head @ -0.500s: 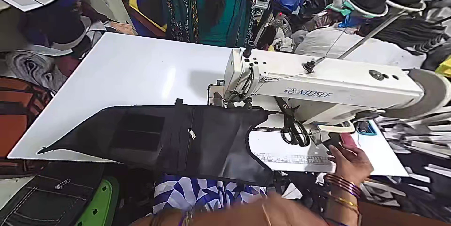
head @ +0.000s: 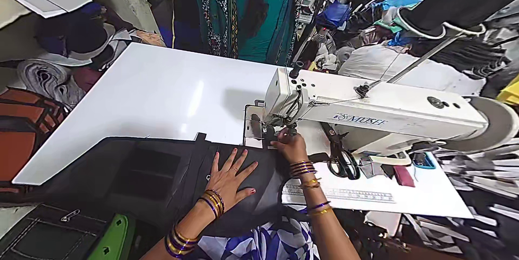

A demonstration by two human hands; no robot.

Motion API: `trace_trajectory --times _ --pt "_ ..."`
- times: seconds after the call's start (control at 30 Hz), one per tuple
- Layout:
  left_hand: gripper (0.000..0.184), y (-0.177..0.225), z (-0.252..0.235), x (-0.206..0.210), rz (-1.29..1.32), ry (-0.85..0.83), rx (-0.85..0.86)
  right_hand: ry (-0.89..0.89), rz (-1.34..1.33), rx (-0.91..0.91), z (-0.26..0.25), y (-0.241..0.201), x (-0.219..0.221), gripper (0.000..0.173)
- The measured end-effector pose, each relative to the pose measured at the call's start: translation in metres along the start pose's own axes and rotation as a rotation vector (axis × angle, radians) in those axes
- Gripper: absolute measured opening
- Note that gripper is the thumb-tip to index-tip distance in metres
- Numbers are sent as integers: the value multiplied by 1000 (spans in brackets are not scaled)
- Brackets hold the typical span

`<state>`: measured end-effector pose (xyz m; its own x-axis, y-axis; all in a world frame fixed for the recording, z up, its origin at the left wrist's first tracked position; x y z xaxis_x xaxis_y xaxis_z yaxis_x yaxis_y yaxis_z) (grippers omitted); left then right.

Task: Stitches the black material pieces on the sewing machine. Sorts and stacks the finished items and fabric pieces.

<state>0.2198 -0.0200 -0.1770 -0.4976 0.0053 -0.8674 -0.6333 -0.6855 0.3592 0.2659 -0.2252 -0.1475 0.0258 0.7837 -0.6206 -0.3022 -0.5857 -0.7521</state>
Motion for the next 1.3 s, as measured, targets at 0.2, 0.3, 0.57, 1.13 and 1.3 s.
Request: trace_trajectory --times 0.2,0.3,0.57,1.13,1.3 --pt "69 1 2 -1 26 24 44 -42 300 84 -3 -12 19 28" --pt "70 2 -6 0 34 -34 54 3 269 -10 -1 -10 18 28" --pt "72 3 -4 -3 40 44 66 159 429 -76 63 33 -36 55" --pt "90 -22 -51 -27 33 -82 -87 134 247 107 -14 44 -54 19" --pt "82 -23 -38 -47 196 36 36 247 388 41 2 33 -68 39"
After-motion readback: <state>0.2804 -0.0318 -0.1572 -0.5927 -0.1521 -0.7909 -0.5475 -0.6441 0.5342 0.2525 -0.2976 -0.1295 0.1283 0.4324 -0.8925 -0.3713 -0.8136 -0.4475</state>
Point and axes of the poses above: each hand's wrist, its own z-axis away from the middle knuckle, its own x-axis out of the palm, y = z × x, the point moved 10 cm from there along -z, towards the middle knuckle, and after that the axes turned 12 degrees about -y, right-handed, at the moved point
